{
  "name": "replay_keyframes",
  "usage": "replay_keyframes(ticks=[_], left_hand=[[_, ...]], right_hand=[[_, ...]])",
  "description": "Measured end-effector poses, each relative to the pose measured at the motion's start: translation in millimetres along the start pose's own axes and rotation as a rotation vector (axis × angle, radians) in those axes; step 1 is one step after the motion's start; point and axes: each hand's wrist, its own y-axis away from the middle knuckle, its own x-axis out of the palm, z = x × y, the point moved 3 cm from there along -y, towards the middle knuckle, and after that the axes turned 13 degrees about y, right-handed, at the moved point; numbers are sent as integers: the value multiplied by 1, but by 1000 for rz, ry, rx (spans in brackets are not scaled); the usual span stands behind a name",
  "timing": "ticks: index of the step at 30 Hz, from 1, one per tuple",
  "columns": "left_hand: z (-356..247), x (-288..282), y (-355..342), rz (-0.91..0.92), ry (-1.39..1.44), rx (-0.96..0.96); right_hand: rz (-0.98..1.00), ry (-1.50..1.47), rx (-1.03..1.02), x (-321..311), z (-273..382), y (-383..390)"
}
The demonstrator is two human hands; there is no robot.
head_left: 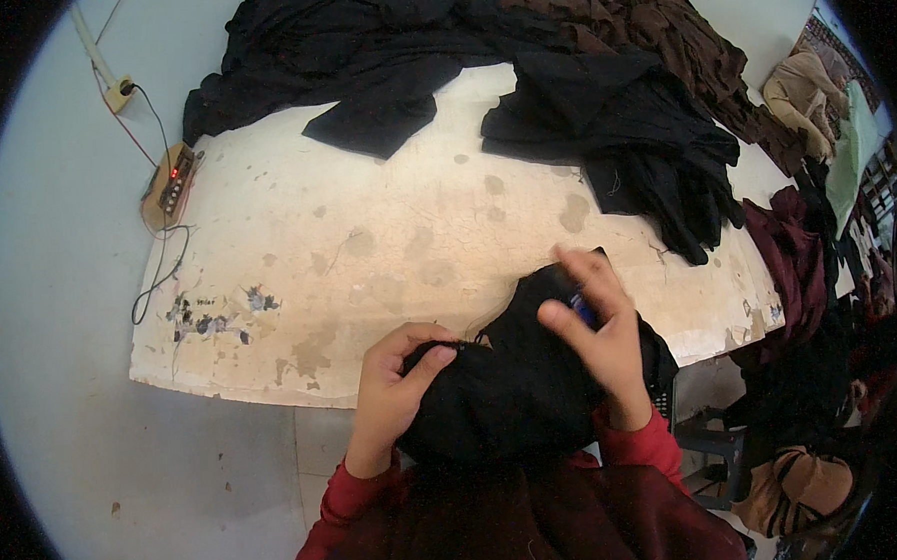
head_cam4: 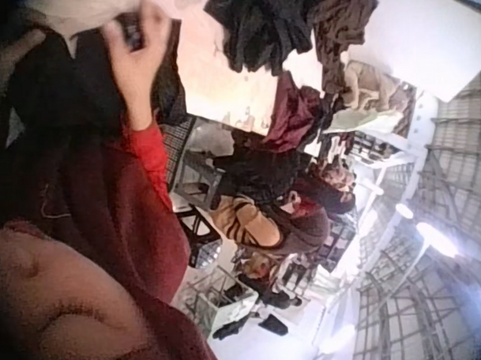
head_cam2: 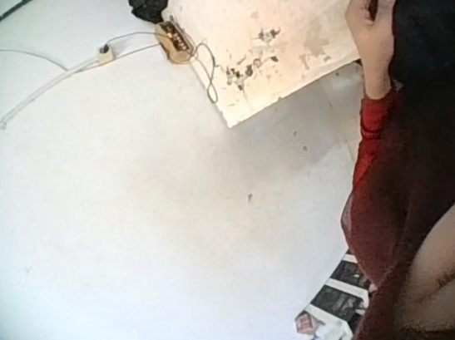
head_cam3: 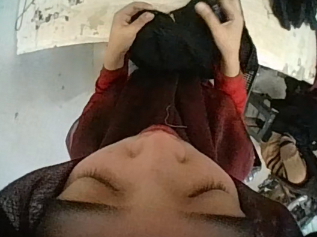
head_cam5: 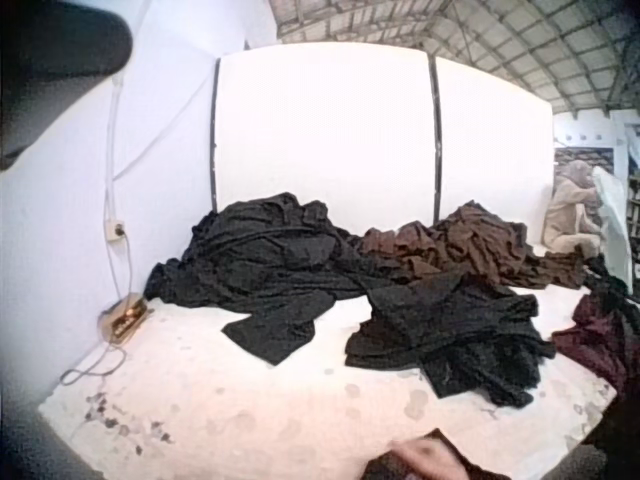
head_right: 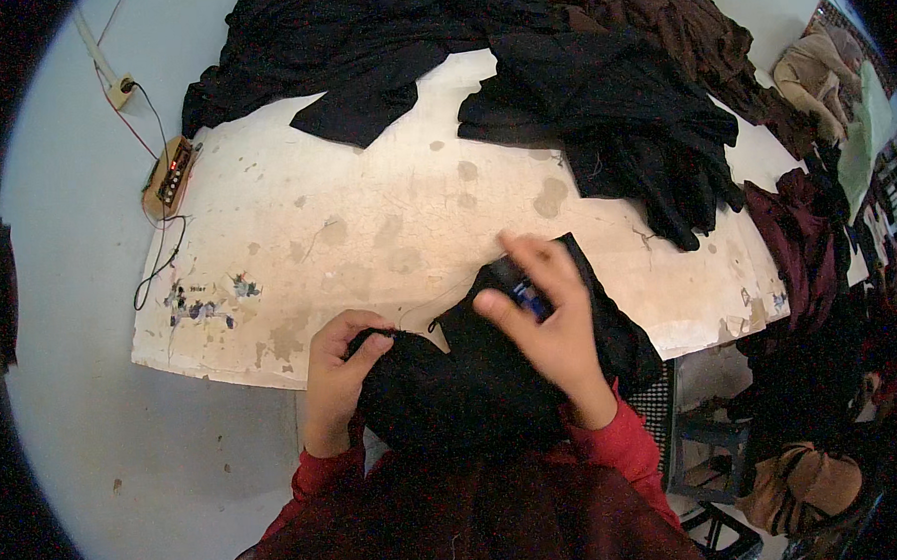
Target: The person uses a small blade to cut along the seams and edges of a black garment laid on a table. They repeatedly adjust the fabric, lift sections, and make precise cuts along the garment's length.
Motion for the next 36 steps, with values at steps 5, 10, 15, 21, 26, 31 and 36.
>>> replay_keyframes(ticks=[5, 10, 15, 21, 26, 31, 36], left_hand=[[-3, 6, 9, 93, -354, 447], [2, 7, 11, 143, -519, 701], [1, 12, 13, 142, -583, 784], [0, 14, 14, 119, -560, 795], [1, 14, 15, 107, -572, 795], [6, 17, 22, 22, -592, 923], [13, 12, 25, 22, -588, 959]], right_hand=[[467, -386, 225, 9, 14, 27], [326, -211, 167, 1, 27, 34], [324, 9, -8, -6, 40, 30], [237, 100, -158, 2, 37, 30], [298, -365, 97, 5, 26, 17], [401, -266, -66, 28, 36, 13], [95, -340, 152, 6, 22, -11]])
